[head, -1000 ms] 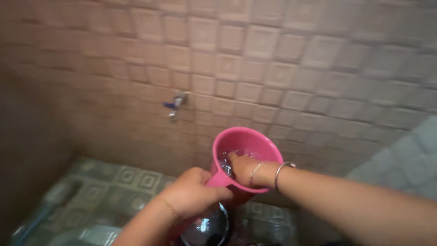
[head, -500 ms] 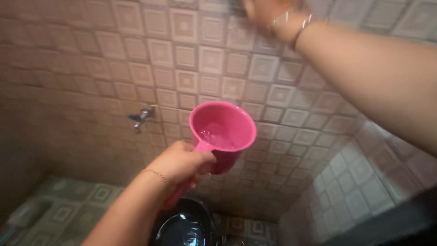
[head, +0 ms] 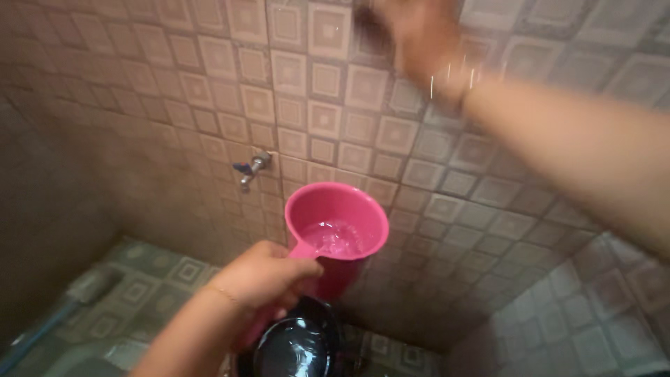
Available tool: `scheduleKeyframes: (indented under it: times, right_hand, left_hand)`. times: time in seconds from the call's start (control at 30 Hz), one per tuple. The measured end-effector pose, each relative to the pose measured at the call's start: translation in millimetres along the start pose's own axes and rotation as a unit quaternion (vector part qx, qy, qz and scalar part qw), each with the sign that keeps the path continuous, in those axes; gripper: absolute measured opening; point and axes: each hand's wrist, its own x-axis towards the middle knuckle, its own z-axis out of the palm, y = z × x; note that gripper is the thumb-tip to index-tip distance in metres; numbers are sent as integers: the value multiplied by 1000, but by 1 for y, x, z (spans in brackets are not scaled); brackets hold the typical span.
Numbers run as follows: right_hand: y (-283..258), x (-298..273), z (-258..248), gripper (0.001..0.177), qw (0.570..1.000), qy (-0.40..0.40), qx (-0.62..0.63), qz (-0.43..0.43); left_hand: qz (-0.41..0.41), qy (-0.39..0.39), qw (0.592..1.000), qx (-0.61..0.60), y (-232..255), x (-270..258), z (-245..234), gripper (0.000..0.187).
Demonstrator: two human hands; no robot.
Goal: The person wipes the tiled bathroom wall by hand using a piece of cloth while repeatedly dipping it into a pink plastic mug of water.
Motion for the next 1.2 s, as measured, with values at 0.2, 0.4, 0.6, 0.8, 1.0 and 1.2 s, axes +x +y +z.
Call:
scheduleKeyframes:
  times: [0.2,0.4,0.6,0.8,1.0,1.2]
  right_hand:
    - [-47,-68,22,40,991,-105,-1,-78]
    - [13,-7,13,48,984,-122,-49,122]
    - [-49,-112,11,56,967,-209,-40,-139]
    - [-3,-58,-20,50,997,-31,-73,10]
    - [-33,-111,-25,79,977,-199,-72,-20]
    - [-95,-102,-54,57,949,-154,165,221]
  left_hand:
    - [-5,18,1000,3,15,-7,-14,24]
    - [-3,14,1000,5,17,4,-13,25]
    - [-3,1,1000,31,21,11,-17,30]
    - [-4,-1,1000,31,20,18,-15,28]
    - [23,-21,997,65,17,23,-2,29]
    - [16,3,993,118,34,8,28,29]
